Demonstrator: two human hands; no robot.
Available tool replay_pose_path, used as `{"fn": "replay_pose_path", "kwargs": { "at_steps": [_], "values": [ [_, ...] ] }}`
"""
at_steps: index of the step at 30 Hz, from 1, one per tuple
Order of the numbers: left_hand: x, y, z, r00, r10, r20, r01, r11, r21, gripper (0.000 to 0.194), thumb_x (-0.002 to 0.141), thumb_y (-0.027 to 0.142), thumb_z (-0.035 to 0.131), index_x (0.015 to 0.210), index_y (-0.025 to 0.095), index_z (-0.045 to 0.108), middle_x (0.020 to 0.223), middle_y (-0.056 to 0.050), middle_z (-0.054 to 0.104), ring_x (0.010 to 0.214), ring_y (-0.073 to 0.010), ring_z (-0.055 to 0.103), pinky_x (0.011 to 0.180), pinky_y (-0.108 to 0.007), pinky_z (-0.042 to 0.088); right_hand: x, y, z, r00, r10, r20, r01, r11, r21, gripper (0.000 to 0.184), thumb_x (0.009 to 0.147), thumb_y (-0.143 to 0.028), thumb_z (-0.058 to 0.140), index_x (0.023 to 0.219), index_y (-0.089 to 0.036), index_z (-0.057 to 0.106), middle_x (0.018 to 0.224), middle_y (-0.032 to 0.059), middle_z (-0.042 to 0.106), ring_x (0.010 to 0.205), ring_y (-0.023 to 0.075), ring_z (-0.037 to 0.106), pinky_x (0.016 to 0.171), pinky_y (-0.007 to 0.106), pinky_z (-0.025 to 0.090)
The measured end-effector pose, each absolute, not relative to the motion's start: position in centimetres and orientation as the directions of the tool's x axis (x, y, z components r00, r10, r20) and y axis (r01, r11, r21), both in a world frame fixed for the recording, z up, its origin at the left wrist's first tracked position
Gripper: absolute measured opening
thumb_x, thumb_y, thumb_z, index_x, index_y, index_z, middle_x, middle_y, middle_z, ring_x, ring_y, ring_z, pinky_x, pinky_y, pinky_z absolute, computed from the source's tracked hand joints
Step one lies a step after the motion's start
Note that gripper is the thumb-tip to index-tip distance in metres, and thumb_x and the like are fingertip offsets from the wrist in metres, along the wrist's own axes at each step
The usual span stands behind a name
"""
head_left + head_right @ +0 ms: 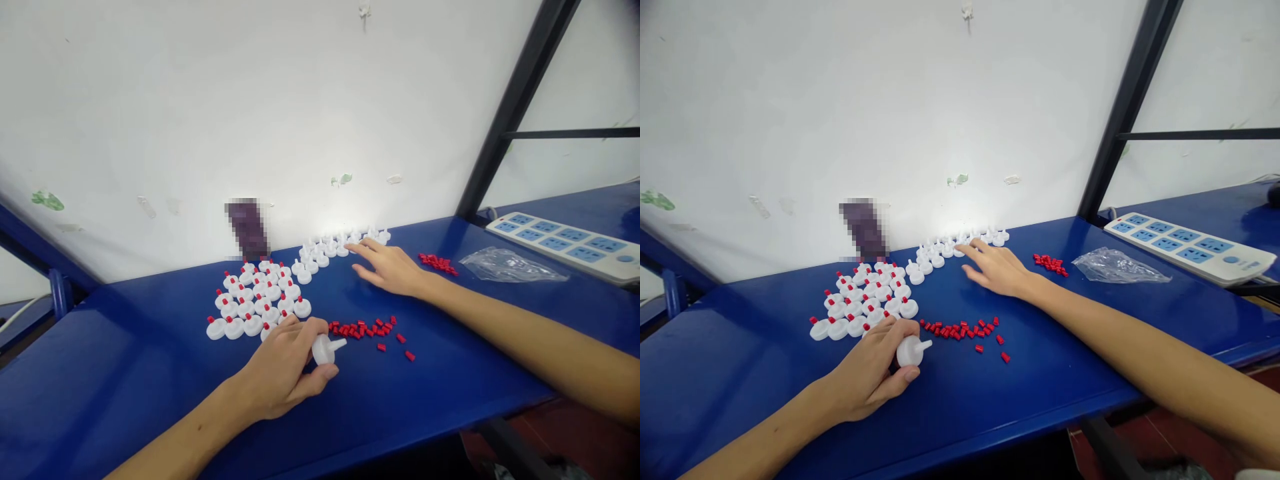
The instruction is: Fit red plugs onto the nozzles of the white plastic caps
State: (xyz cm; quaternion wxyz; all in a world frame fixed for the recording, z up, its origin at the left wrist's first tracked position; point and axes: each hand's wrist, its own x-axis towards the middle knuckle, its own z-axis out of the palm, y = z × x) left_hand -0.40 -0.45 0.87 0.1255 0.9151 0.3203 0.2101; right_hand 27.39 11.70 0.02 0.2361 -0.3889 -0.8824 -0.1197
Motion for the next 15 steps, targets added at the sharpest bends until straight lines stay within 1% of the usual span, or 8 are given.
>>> {"fn": "replay_pose_path", "kwargs": {
  "at_steps": [1, 2, 3, 5, 7, 9, 12, 15],
  "values": [
    [-0.4, -0.6, 0.9, 0.714, 0.636, 0.293, 0.522, -0.762, 0.383, 0.025, 0.100, 0.044, 0.037, 0.105, 0.020, 0.043, 0.083, -0.003, 0.057, 0.072, -0.0211, 0.048, 0.069, -0.034, 0.040, 27.9, 12.6, -0.3, -0.558, 0.698, 0.448, 0.786, 0.619, 0.015, 0.047, 0.100, -0.041, 0.042, 0.142, -0.019, 0.046, 0.129, 0.0144, 0.058, 0.074, 0.0186, 0.065, 0.065, 0.032, 0.051],
    [-0.5, -0.7, 0.9, 0.718, 0.639, 0.276, 0.514, -0.754, 0.408, 0.025, 0.100, 0.044, 0.036, 0.103, 0.021, 0.044, 0.086, -0.003, 0.056, 0.074, -0.0212, 0.048, 0.068, -0.033, 0.040, 28.2, 13.2, -0.6, -0.544, 0.739, 0.397, 0.806, 0.592, 0.002, 0.049, 0.100, -0.043, 0.042, 0.144, -0.021, 0.045, 0.138, 0.0146, 0.053, 0.082, 0.0216, 0.067, 0.070, 0.034, 0.053],
    [-0.5, -0.8, 1.0, 0.714, 0.650, 0.259, 0.512, -0.738, 0.439, 0.025, 0.100, 0.044, 0.035, 0.104, 0.021, 0.044, 0.088, -0.003, 0.055, 0.075, -0.0209, 0.047, 0.068, -0.032, 0.039, 28.5, 13.7, -0.9, -0.538, 0.764, 0.355, 0.815, 0.579, -0.011, 0.051, 0.100, -0.045, 0.041, 0.145, -0.022, 0.043, 0.143, 0.0141, 0.049, 0.091, 0.0245, 0.068, 0.074, 0.037, 0.055],
    [-0.5, -0.9, 1.1, 0.709, 0.669, 0.224, 0.503, -0.702, 0.504, 0.025, 0.101, 0.045, 0.035, 0.103, 0.021, 0.043, 0.087, -0.002, 0.053, 0.073, -0.0189, 0.046, 0.066, -0.031, 0.038, 28.8, 14.2, -1.2, -0.551, 0.780, 0.297, 0.810, 0.585, -0.036, 0.053, 0.100, -0.048, 0.038, 0.147, -0.025, 0.040, 0.147, 0.0125, 0.045, 0.105, 0.0284, 0.065, 0.082, 0.040, 0.055],
    [-0.5, -1.0, 1.2, 0.705, 0.677, 0.210, 0.476, -0.671, 0.568, 0.025, 0.102, 0.046, 0.034, 0.101, 0.022, 0.042, 0.081, 0.001, 0.050, 0.067, -0.0165, 0.043, 0.063, -0.029, 0.035, 28.8, 14.3, -1.4, -0.566, 0.780, 0.267, 0.799, 0.598, -0.055, 0.052, 0.101, -0.047, 0.037, 0.147, -0.025, 0.041, 0.146, 0.0118, 0.047, 0.111, 0.0295, 0.063, 0.085, 0.041, 0.055],
    [-0.7, -0.9, 1.4, 0.709, 0.671, 0.217, 0.436, -0.659, 0.613, 0.026, 0.102, 0.048, 0.034, 0.103, 0.023, 0.040, 0.076, 0.003, 0.046, 0.063, -0.0149, 0.040, 0.059, -0.027, 0.033, 28.6, 14.2, -1.2, -0.577, 0.773, 0.263, 0.787, 0.612, -0.074, 0.048, 0.101, -0.044, 0.039, 0.144, -0.024, 0.046, 0.142, 0.0119, 0.051, 0.113, 0.0292, 0.062, 0.086, 0.042, 0.054],
    [-1.2, -0.8, 1.8, 0.699, 0.666, 0.261, 0.383, -0.656, 0.651, 0.030, 0.103, 0.052, 0.031, 0.109, 0.023, 0.038, 0.073, 0.005, 0.042, 0.060, -0.0139, 0.037, 0.057, -0.026, 0.031, 28.1, 13.3, -0.7, -0.587, 0.744, 0.320, 0.755, 0.645, -0.114, 0.040, 0.100, -0.034, 0.042, 0.135, -0.020, 0.055, 0.131, 0.0118, 0.060, 0.110, 0.0269, 0.063, 0.088, 0.040, 0.053],
    [-1.7, -0.7, 2.3, 0.637, 0.710, 0.300, 0.345, -0.610, 0.713, 0.037, 0.103, 0.058, 0.027, 0.112, 0.023, 0.036, 0.071, 0.006, 0.036, 0.058, -0.0135, 0.032, 0.054, -0.026, 0.029, 26.9, 11.4, 0.2, -0.657, 0.657, 0.370, 0.659, 0.739, -0.142, 0.033, 0.099, -0.027, 0.044, 0.127, -0.019, 0.061, 0.123, 0.0098, 0.064, 0.105, 0.0239, 0.065, 0.090, 0.039, 0.052]
  ]
}}
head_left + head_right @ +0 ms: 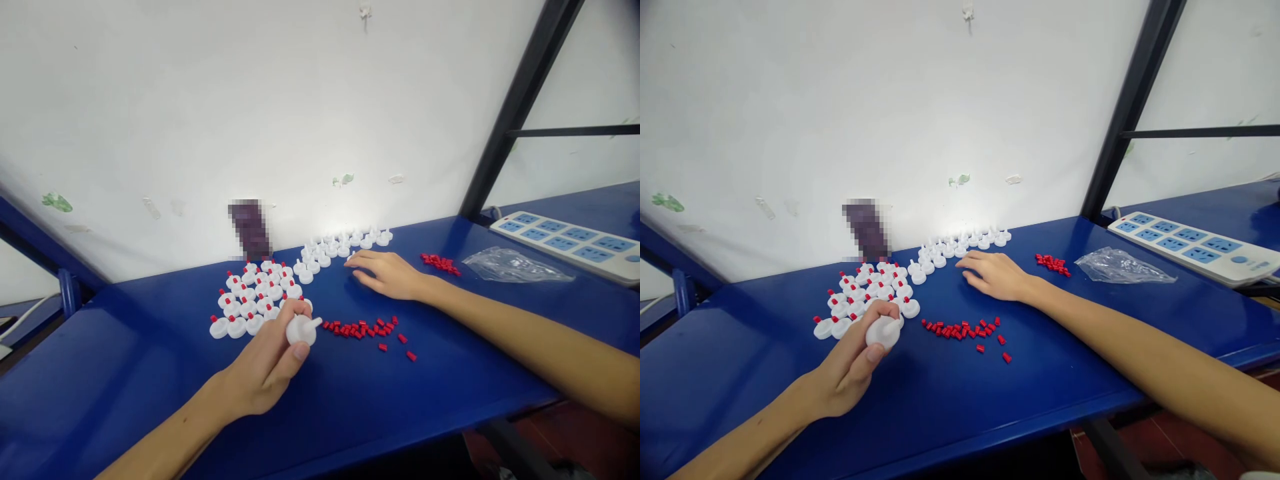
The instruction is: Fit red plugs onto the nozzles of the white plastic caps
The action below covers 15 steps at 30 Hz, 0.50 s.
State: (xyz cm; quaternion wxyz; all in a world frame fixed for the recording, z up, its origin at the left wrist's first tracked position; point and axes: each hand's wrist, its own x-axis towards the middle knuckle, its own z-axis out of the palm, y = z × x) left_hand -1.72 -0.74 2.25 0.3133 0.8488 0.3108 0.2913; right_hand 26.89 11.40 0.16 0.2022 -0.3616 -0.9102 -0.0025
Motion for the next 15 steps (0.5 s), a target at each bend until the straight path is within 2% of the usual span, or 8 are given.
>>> {"fn": "replay_pose_path", "kwargs": {
  "at_steps": [5, 9, 12, 15],
  "values": [
    [-1.5, -1.0, 2.3, 0.581, 0.776, 0.246, 0.374, -0.522, 0.767, 0.039, 0.102, 0.059, 0.027, 0.111, 0.022, 0.038, 0.073, 0.005, 0.036, 0.061, -0.0140, 0.034, 0.056, -0.027, 0.030, 24.3, 6.9, 1.5, -0.822, 0.472, 0.318, 0.409, 0.879, -0.246, 0.031, 0.100, -0.026, 0.047, 0.126, -0.020, 0.062, 0.120, 0.0078, 0.065, 0.100, 0.0188, 0.065, 0.086, 0.033, 0.053],
    [-1.1, -0.9, 1.9, 0.586, 0.784, 0.206, 0.416, -0.509, 0.754, 0.032, 0.104, 0.053, 0.028, 0.108, 0.023, 0.040, 0.071, 0.005, 0.036, 0.059, -0.0137, 0.034, 0.057, -0.027, 0.030, 23.1, 4.7, 2.1, -0.881, 0.385, 0.274, 0.340, 0.919, -0.198, 0.033, 0.101, -0.030, 0.048, 0.129, -0.020, 0.060, 0.132, 0.0100, 0.060, 0.110, 0.0226, 0.060, 0.096, 0.040, 0.048],
    [-1.0, -0.5, 1.5, 0.642, 0.745, 0.182, 0.464, -0.566, 0.681, 0.027, 0.103, 0.048, 0.033, 0.108, 0.023, 0.042, 0.071, 0.005, 0.041, 0.059, -0.0142, 0.037, 0.057, -0.027, 0.029, 22.7, 4.3, 2.2, -0.909, 0.335, 0.249, 0.295, 0.938, -0.185, 0.032, 0.101, -0.033, 0.048, 0.127, -0.020, 0.063, 0.137, 0.0100, 0.058, 0.120, 0.0249, 0.054, 0.101, 0.042, 0.044],
    [-0.9, -0.1, 1.1, 0.726, 0.659, 0.197, 0.462, -0.679, 0.570, 0.023, 0.100, 0.044, 0.039, 0.100, 0.022, 0.043, 0.071, 0.004, 0.047, 0.059, -0.0147, 0.041, 0.058, -0.028, 0.029, 22.6, 4.4, 1.9, -0.914, 0.316, 0.254, 0.275, 0.944, -0.184, 0.031, 0.102, -0.034, 0.047, 0.120, -0.018, 0.066, 0.131, 0.0096, 0.063, 0.127, 0.0271, 0.049, 0.104, 0.045, 0.040]
  ]
}}
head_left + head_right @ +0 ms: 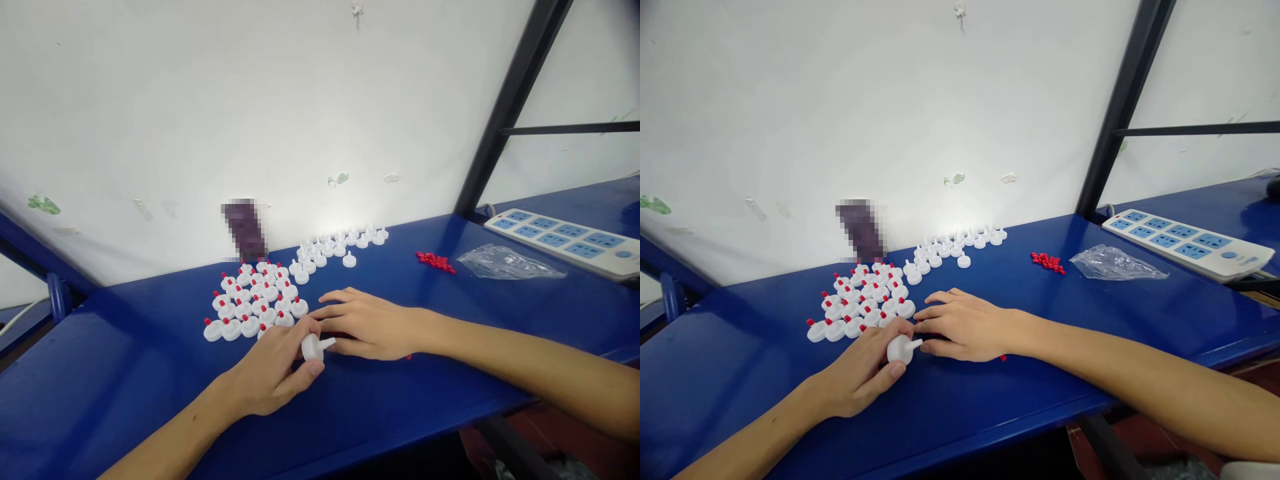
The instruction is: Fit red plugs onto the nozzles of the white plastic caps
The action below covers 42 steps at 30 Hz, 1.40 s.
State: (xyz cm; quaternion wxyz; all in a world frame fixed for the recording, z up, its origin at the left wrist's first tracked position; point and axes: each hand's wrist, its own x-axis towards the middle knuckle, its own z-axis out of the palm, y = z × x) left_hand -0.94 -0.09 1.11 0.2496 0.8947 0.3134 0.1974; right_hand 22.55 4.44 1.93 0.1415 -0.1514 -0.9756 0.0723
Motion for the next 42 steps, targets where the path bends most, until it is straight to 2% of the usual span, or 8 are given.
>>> {"fn": "replay_pose_path", "kwargs": {
  "at_steps": [7, 13, 18, 22, 26, 33, 38, 42],
  "values": [
    [-0.5, -0.3, 1.4, 0.739, 0.609, 0.286, 0.506, -0.784, 0.361, 0.021, 0.097, 0.038, 0.041, 0.101, 0.020, 0.052, 0.073, -0.001, 0.057, 0.066, -0.0190, 0.044, 0.072, -0.035, 0.037, 22.6, 5.1, 1.3, -0.805, 0.421, 0.418, 0.284, 0.892, -0.352, 0.027, 0.098, -0.019, 0.050, 0.119, -0.018, 0.067, 0.118, 0.0071, 0.071, 0.110, 0.0207, 0.061, 0.097, 0.040, 0.048],
    [-0.5, -0.4, 0.9, 0.624, 0.723, 0.297, 0.557, -0.678, 0.480, 0.020, 0.096, 0.035, 0.046, 0.106, 0.020, 0.055, 0.069, 0.002, 0.057, 0.062, -0.0160, 0.050, 0.059, -0.027, 0.037, 23.1, 4.9, 1.4, -0.633, 0.475, 0.611, 0.204, 0.864, -0.460, 0.019, 0.088, -0.009, 0.059, 0.094, -0.021, 0.072, 0.092, 0.0034, 0.075, 0.085, 0.0174, 0.067, 0.081, 0.035, 0.054],
    [-0.3, -0.1, 0.7, 0.578, 0.774, 0.257, 0.548, -0.602, 0.581, 0.016, 0.098, 0.032, 0.043, 0.103, 0.019, 0.051, 0.060, 0.007, 0.047, 0.047, -0.0105, 0.042, 0.049, -0.023, 0.029, 22.9, 3.7, 1.9, -0.552, 0.557, 0.621, 0.181, 0.806, -0.563, 0.012, 0.085, -0.012, 0.062, 0.091, -0.017, 0.071, 0.082, 0.0027, 0.071, 0.067, 0.0125, 0.064, 0.063, 0.026, 0.053],
    [-0.3, -0.2, 0.8, 0.568, 0.780, 0.262, 0.609, -0.612, 0.503, 0.019, 0.098, 0.034, 0.044, 0.106, 0.019, 0.053, 0.074, 0.002, 0.055, 0.058, -0.0136, 0.048, 0.055, -0.025, 0.034, 22.8, 3.1, 1.7, -0.545, 0.559, 0.625, 0.173, 0.804, -0.568, 0.019, 0.086, -0.014, 0.064, 0.104, -0.018, 0.071, 0.086, 0.0018, 0.073, 0.063, 0.0099, 0.064, 0.058, 0.022, 0.053],
    [-0.3, -0.3, 0.7, 0.571, 0.781, 0.253, 0.632, -0.615, 0.472, 0.020, 0.099, 0.035, 0.042, 0.108, 0.019, 0.052, 0.084, -0.002, 0.060, 0.065, -0.0161, 0.052, 0.058, -0.027, 0.037, 22.9, 3.1, 1.6, -0.588, 0.551, 0.592, 0.154, 0.795, -0.586, 0.013, 0.090, -0.019, 0.063, 0.098, -0.017, 0.072, 0.089, 0.0037, 0.075, 0.051, 0.0068, 0.062, 0.048, 0.019, 0.049],
    [-0.5, -0.2, 0.8, 0.609, 0.743, 0.278, 0.614, -0.664, 0.427, 0.023, 0.101, 0.036, 0.042, 0.115, 0.020, 0.051, 0.086, -0.002, 0.062, 0.068, -0.0173, 0.055, 0.060, -0.027, 0.038, 22.8, 2.9, 1.4, -0.572, 0.629, 0.527, 0.122, 0.700, -0.704, 0.020, 0.089, -0.025, 0.067, 0.106, -0.015, 0.070, 0.049, -0.0065, 0.060, 0.039, 0.0102, 0.062, 0.038, 0.016, 0.045],
    [-0.5, 0.0, 0.5, 0.634, 0.709, 0.309, 0.601, -0.703, 0.380, 0.023, 0.100, 0.040, 0.046, 0.108, 0.020, 0.054, 0.082, -0.001, 0.061, 0.065, -0.0162, 0.053, 0.059, -0.026, 0.037, 22.4, 2.8, 1.1, -0.560, 0.662, 0.498, 0.138, 0.668, -0.732, 0.017, 0.091, -0.026, 0.065, 0.101, -0.015, 0.072, 0.060, -0.0021, 0.068, 0.043, 0.0100, 0.064, 0.043, 0.017, 0.051],
    [-0.2, 0.0, 0.4, 0.635, 0.706, 0.313, 0.604, -0.706, 0.369, 0.026, 0.101, 0.042, 0.044, 0.096, 0.019, 0.055, 0.076, 0.000, 0.058, 0.062, -0.0166, 0.051, 0.058, -0.027, 0.035, 22.2, 2.8, 0.9, -0.588, 0.585, 0.559, 0.138, 0.754, -0.643, 0.022, 0.090, -0.021, 0.063, 0.110, -0.017, 0.071, 0.077, 0.0010, 0.073, 0.054, 0.0090, 0.063, 0.049, 0.018, 0.051]
  ]
}}
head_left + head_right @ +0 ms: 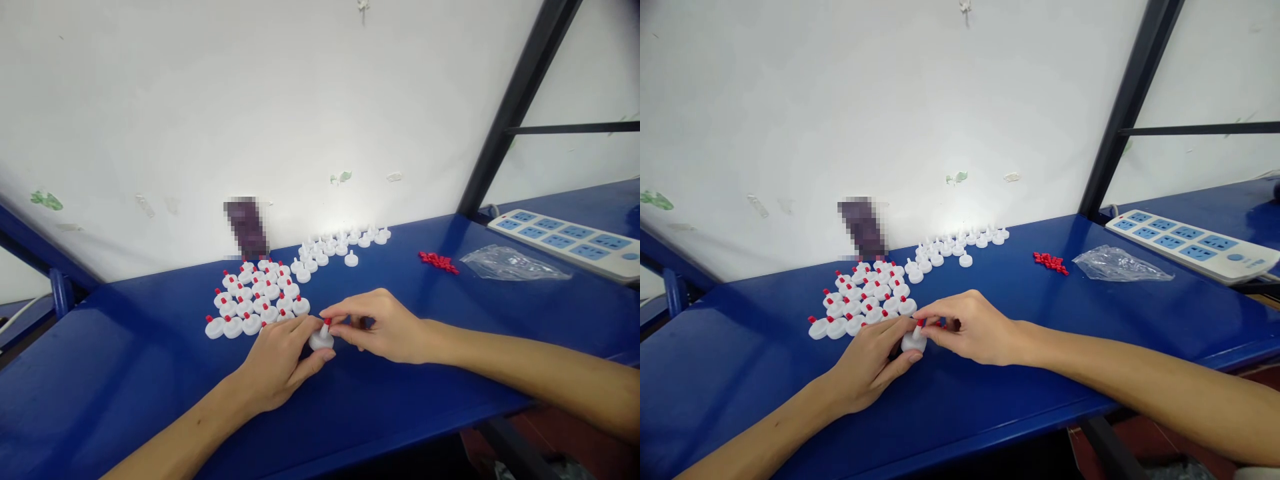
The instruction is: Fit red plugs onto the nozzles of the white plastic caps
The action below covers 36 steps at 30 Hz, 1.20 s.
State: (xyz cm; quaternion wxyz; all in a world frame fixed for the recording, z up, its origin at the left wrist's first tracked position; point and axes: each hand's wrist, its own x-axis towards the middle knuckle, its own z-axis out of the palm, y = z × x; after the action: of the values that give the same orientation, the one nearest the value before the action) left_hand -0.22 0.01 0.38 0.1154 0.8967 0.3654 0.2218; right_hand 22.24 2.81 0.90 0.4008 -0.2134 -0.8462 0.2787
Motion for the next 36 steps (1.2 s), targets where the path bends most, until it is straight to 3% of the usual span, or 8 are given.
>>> {"fn": "replay_pose_path", "kwargs": {
  "at_steps": [4, 8, 11, 15, 23, 29, 33, 36],
  "values": [
    [0.0, 0.0, 0.4, 0.617, 0.721, 0.315, 0.615, -0.691, 0.379, 0.028, 0.102, 0.040, 0.041, 0.089, 0.019, 0.053, 0.070, 0.001, 0.055, 0.060, -0.0162, 0.049, 0.058, -0.027, 0.034, 22.3, 2.8, 0.9, -0.633, 0.516, 0.577, 0.188, 0.826, -0.531, 0.040, 0.085, -0.015, 0.063, 0.125, -0.020, 0.064, 0.087, 0.0012, 0.069, 0.059, 0.0083, 0.056, 0.056, 0.021, 0.050],
    [0.1, -0.1, 0.3, 0.587, 0.744, 0.320, 0.619, -0.667, 0.414, 0.035, 0.103, 0.040, 0.036, 0.079, 0.019, 0.050, 0.065, 0.002, 0.052, 0.056, -0.0146, 0.046, 0.056, -0.026, 0.033, 22.2, 2.6, 0.7, -0.680, 0.512, 0.525, 0.285, 0.844, -0.455, 0.058, 0.079, -0.026, 0.070, 0.135, -0.019, 0.055, 0.092, 0.0029, 0.065, 0.067, 0.0120, 0.056, 0.060, 0.024, 0.048],
    [0.1, -0.2, 0.3, 0.582, 0.748, 0.319, 0.608, -0.661, 0.440, 0.038, 0.104, 0.043, 0.034, 0.078, 0.019, 0.050, 0.064, 0.002, 0.052, 0.055, -0.0146, 0.046, 0.055, -0.026, 0.032, 22.1, 2.5, 0.5, -0.664, 0.535, 0.523, 0.340, 0.839, -0.426, 0.054, 0.081, -0.026, 0.067, 0.133, -0.019, 0.054, 0.094, 0.0033, 0.064, 0.070, 0.0129, 0.057, 0.060, 0.024, 0.047],
    [0.2, -0.3, 0.5, 0.628, 0.721, 0.292, 0.575, -0.683, 0.450, 0.032, 0.102, 0.045, 0.038, 0.094, 0.019, 0.055, 0.068, 0.001, 0.057, 0.058, -0.0167, 0.050, 0.057, -0.027, 0.035, 22.0, 2.5, 0.5, -0.655, 0.568, 0.498, 0.375, 0.816, -0.439, 0.044, 0.080, -0.014, 0.059, 0.124, -0.020, 0.057, 0.094, 0.0024, 0.064, 0.065, 0.0110, 0.055, 0.059, 0.022, 0.045],
    [0.4, -0.7, 0.5, 0.624, 0.723, 0.295, 0.623, -0.689, 0.371, 0.022, 0.099, 0.038, 0.043, 0.106, 0.020, 0.053, 0.065, 0.003, 0.057, 0.055, -0.0163, 0.051, 0.056, -0.028, 0.035, 22.5, 2.7, 1.5, -0.725, 0.528, 0.442, 0.329, 0.829, -0.452, 0.036, 0.084, -0.013, 0.056, 0.120, -0.017, 0.052, 0.098, 0.0037, 0.060, 0.070, 0.0120, 0.054, 0.063, 0.024, 0.045],
    [0.9, -1.4, 0.1, 0.491, 0.751, 0.441, 0.721, -0.634, 0.278, 0.031, 0.074, 0.037, 0.066, 0.095, 0.021, 0.050, 0.065, 0.003, 0.057, 0.056, -0.0184, 0.056, 0.055, -0.029, 0.039, 22.8, 2.6, 1.4, -0.774, 0.449, 0.447, 0.284, 0.877, -0.388, 0.034, 0.077, -0.012, 0.063, 0.110, -0.017, 0.055, 0.094, 0.0035, 0.059, 0.078, 0.0164, 0.055, 0.071, 0.029, 0.047],
    [1.1, -1.4, 0.0, 0.494, 0.740, 0.457, 0.731, -0.638, 0.242, 0.048, 0.067, 0.030, 0.062, 0.111, 0.021, 0.047, 0.073, 0.001, 0.062, 0.062, -0.0208, 0.061, 0.058, -0.032, 0.045, 22.9, 2.2, 1.5, -0.812, 0.430, 0.394, 0.259, 0.871, -0.417, 0.038, 0.078, -0.012, 0.064, 0.114, -0.017, 0.054, 0.100, 0.0048, 0.059, 0.078, 0.0152, 0.055, 0.070, 0.027, 0.047],
    [1.3, -1.3, 0.0, 0.556, 0.643, 0.526, 0.672, -0.721, 0.171, 0.042, 0.060, 0.025, 0.054, 0.101, 0.021, 0.049, 0.079, -0.002, 0.064, 0.066, -0.0219, 0.063, 0.062, -0.034, 0.048, 22.7, 2.0, 1.8, -0.849, 0.405, 0.341, 0.232, 0.864, -0.448, 0.039, 0.080, -0.013, 0.064, 0.117, -0.017, 0.054, 0.100, 0.0044, 0.059, 0.081, 0.0153, 0.055, 0.072, 0.027, 0.047]
  ]
}}
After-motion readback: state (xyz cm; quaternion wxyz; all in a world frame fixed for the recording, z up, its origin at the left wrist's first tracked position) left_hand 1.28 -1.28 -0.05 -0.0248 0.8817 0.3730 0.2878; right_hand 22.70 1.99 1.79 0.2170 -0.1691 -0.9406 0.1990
